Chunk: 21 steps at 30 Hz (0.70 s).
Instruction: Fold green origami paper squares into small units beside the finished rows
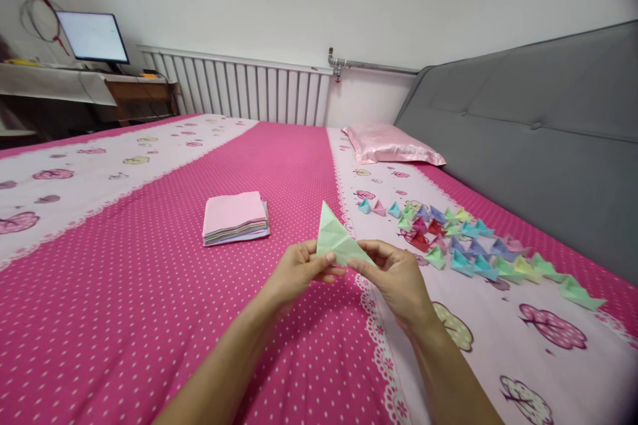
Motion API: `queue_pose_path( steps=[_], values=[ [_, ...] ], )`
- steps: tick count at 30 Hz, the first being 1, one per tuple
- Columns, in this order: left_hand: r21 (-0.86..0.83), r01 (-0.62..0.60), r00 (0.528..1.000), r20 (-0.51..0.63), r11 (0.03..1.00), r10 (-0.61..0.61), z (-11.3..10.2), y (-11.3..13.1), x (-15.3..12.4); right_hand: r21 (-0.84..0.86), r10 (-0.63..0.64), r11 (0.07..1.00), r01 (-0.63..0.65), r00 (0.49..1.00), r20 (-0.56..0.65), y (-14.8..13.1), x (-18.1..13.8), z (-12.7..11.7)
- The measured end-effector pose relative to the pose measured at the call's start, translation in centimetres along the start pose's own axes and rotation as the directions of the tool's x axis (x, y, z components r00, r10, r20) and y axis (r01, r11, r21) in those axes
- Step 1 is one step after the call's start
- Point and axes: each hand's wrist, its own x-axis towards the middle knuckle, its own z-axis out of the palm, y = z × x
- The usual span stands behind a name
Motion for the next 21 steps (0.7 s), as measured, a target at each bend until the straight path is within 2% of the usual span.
queue_pose_path(
  steps=[5,11,14,21],
  values=[
    [-0.029,-0.027,0.987,-0.161,0.999,0.022,-0.01,-0.04,0.10,0.099,0.073,0.993,-0.070,0.997,-0.027,-0.16,-0.07,0.09],
    [-0.067,-0.123,0.936,-0.340,0.990,0.093,-0.06,-0.23,0.33,0.093,0.059,0.994,-0.053,0.996,-0.060,-0.34,-0.15,0.14],
    [-0.103,-0.136,0.930,-0.357,0.985,0.091,-0.23,-0.25,0.44,0.083,0.072,0.995,-0.063,0.992,-0.101,-0.28,-0.11,0.08],
    [-0.130,-0.126,0.956,-0.282,0.984,0.085,-0.38,-0.12,0.46,0.064,0.056,0.997,-0.046,0.985,-0.162,-0.17,0.13,-0.25]
  ],
)
